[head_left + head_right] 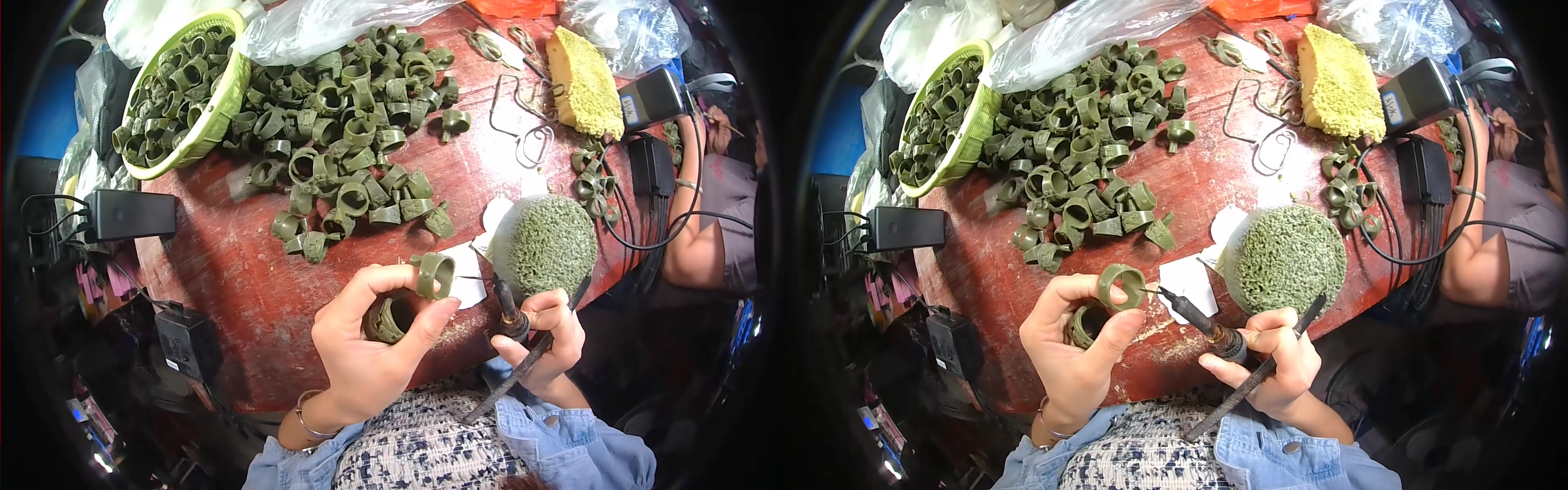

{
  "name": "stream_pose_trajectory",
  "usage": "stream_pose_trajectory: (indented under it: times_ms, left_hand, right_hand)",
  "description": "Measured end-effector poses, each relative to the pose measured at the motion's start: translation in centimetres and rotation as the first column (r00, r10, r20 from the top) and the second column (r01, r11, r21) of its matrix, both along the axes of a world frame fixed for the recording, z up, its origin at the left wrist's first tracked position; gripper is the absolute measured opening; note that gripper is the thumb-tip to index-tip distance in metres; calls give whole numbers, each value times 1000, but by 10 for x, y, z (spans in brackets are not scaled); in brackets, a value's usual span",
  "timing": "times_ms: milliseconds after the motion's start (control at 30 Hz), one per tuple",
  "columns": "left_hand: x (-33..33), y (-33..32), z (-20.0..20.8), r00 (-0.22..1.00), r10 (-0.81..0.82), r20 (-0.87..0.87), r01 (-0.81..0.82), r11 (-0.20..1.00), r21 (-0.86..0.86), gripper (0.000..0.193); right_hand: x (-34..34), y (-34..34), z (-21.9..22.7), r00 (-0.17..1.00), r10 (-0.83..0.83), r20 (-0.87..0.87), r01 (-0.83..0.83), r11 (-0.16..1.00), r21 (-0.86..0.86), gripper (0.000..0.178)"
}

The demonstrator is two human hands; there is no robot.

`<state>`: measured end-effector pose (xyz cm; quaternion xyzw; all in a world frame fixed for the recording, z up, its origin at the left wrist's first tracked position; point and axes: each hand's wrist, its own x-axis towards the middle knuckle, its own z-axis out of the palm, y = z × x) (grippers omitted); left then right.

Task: Trimming and cleaning green wax ring patterns for jewelry casting using a knife and a heated tool.

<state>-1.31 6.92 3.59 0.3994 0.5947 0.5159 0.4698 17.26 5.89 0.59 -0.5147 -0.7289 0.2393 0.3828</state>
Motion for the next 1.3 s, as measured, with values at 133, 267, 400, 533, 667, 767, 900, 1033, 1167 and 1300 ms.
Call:
stream_pose_trajectory:
  times_ms: [133,267,400,533,667,767,900,1033,1167,1300]
  left_hand:
    - [-3,2,-7,993,-8,-121,25,990,140,22]
    - [-2,0,-2,992,-37,-117,45,996,71,22]
    - [-3,2,-4,981,-23,-194,49,990,132,22]
    - [-2,2,-2,977,-33,-212,62,990,130,22]
    - [-1,1,-1,983,-20,-184,39,994,100,22]
    - [-1,2,-2,980,-18,-196,41,993,114,22]
    - [-1,2,-2,977,-14,-210,43,991,130,22]
    - [-1,2,-2,978,-10,-210,38,991,131,22]
    - [-1,1,-2,977,-18,-212,45,991,123,22]
    - [-2,1,-2,978,-28,-204,55,990,128,22]
  right_hand:
    - [-3,2,-1,1000,19,8,-19,1000,0,44]
    - [-5,4,-1,996,22,90,-25,999,37,44]
    - [-6,5,-3,997,21,72,-26,998,56,44]
    - [-6,4,-2,997,5,79,-8,999,42,44]
    - [-8,4,0,996,-1,92,-2,1000,28,43]
    - [-8,5,-1,995,0,95,-3,1000,31,43]
    - [-8,4,0,995,0,102,-3,1000,26,43]
    - [-7,4,-1,995,0,103,-3,1000,25,43]
    - [-7,4,-1,995,8,97,-12,999,37,42]
    - [-7,5,0,993,15,115,-18,1000,23,42]
